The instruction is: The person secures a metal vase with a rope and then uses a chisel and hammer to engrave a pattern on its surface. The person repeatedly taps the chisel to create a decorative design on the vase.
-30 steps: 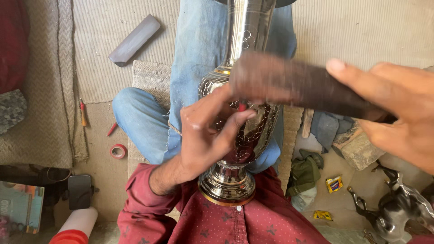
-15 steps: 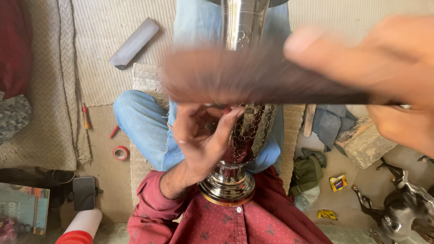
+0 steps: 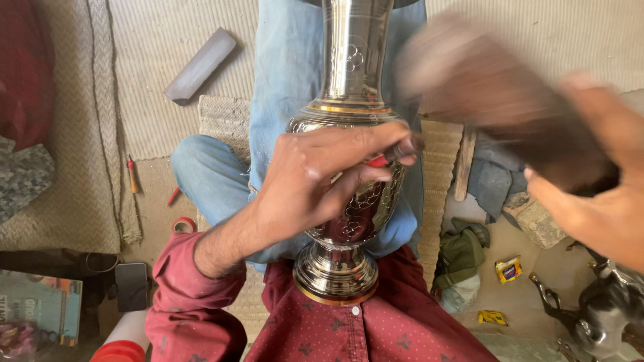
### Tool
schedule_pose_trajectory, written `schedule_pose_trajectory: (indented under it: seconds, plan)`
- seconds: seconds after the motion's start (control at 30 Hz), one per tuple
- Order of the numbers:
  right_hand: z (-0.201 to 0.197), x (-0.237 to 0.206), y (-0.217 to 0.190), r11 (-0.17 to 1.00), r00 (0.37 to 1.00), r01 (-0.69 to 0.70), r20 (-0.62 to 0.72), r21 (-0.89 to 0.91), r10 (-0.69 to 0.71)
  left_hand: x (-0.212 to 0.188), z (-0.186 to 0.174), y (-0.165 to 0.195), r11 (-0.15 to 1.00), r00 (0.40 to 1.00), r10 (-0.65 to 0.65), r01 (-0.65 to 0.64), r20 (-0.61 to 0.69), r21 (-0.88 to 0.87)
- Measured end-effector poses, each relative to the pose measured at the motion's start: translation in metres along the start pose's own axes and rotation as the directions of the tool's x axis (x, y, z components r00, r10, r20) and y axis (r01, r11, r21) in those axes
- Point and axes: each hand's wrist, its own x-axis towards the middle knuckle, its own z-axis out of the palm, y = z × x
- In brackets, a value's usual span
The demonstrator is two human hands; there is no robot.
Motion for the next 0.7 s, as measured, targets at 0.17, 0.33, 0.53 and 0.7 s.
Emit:
schedule_pose_trajectory:
  seconds: [0.17,0.33,0.53,0.7]
  plan:
    - [0.022,-0.034,0.013,0.981,0.998,0.036,-0.041,-0.190,-0.045,0.012,-0.002,-0.007,0.997,0.992,0.062,-0.057,0.109,-0.046]
    - [0.050,-0.057,0.022,1.000,0.979,-0.016,-0.204,-0.007,0.014,0.023,-0.008,-0.008,0.998,0.976,0.060,-0.063,0.211,0.004]
    - [0.063,-0.086,0.026,0.977,0.933,-0.118,-0.316,0.177,0.170,0.043,-0.016,-0.017,0.972,0.901,0.233,-0.228,0.365,-0.057]
    - [0.061,-0.087,0.029,0.989,0.958,-0.064,-0.269,0.135,0.099,0.047,-0.018,-0.018,0.971,0.855,0.201,-0.240,0.477,0.020]
